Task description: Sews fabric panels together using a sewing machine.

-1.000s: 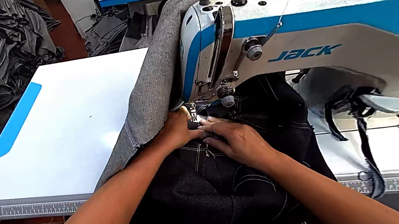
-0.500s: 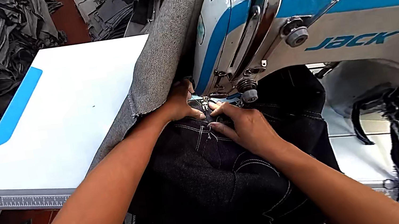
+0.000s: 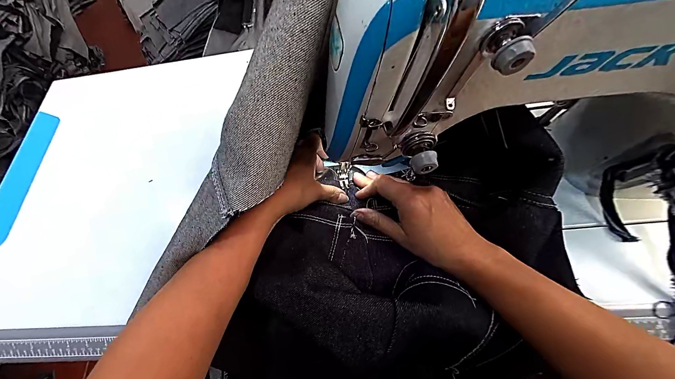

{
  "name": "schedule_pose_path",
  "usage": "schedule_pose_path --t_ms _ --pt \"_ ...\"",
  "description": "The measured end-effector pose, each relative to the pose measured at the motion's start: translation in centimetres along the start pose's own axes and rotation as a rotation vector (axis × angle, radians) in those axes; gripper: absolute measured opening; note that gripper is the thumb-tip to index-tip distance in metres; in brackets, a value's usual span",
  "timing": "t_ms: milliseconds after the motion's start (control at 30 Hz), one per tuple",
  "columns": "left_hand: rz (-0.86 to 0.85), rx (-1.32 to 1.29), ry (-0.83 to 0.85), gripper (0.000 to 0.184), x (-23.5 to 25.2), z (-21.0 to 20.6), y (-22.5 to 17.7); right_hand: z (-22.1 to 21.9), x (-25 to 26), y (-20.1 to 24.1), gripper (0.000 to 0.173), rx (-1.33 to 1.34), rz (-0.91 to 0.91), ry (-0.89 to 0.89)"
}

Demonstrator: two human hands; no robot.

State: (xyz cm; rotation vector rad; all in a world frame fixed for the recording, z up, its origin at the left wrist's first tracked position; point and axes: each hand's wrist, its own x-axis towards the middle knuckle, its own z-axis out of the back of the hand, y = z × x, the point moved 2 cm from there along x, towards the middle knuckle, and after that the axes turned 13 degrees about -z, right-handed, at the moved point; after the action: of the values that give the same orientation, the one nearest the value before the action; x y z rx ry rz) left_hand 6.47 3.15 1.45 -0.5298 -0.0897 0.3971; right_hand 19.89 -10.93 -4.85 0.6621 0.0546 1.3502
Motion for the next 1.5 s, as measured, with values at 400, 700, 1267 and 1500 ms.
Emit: schedule_pose_path --t_ms 400,700,1267,1500 --pt "-0.475 0.270 -0.243 0.028 -6.8 -6.7 -1.6 1.1 -1.6 -0.6 0.020 0.083 0.202 -0.006" --pt "-0.136 0.104 -0.051 0.034 -5.5 -4.7 -1.7 1.0 -1.4 -0.7 0.020 0.091 0.197 -0.043" --pt "-0.506 0.464 -0.314 0.024 -6.3 -5.1 1.1 -0.2 -2.2 1.7 0.030 -0.073 0.129 -0.041" --pt "-0.599 0.442 -0.424 0.019 -7.5 -6.3 -1.4 0.4 -1.4 0.2 0.038 -0.130 0.246 0.040"
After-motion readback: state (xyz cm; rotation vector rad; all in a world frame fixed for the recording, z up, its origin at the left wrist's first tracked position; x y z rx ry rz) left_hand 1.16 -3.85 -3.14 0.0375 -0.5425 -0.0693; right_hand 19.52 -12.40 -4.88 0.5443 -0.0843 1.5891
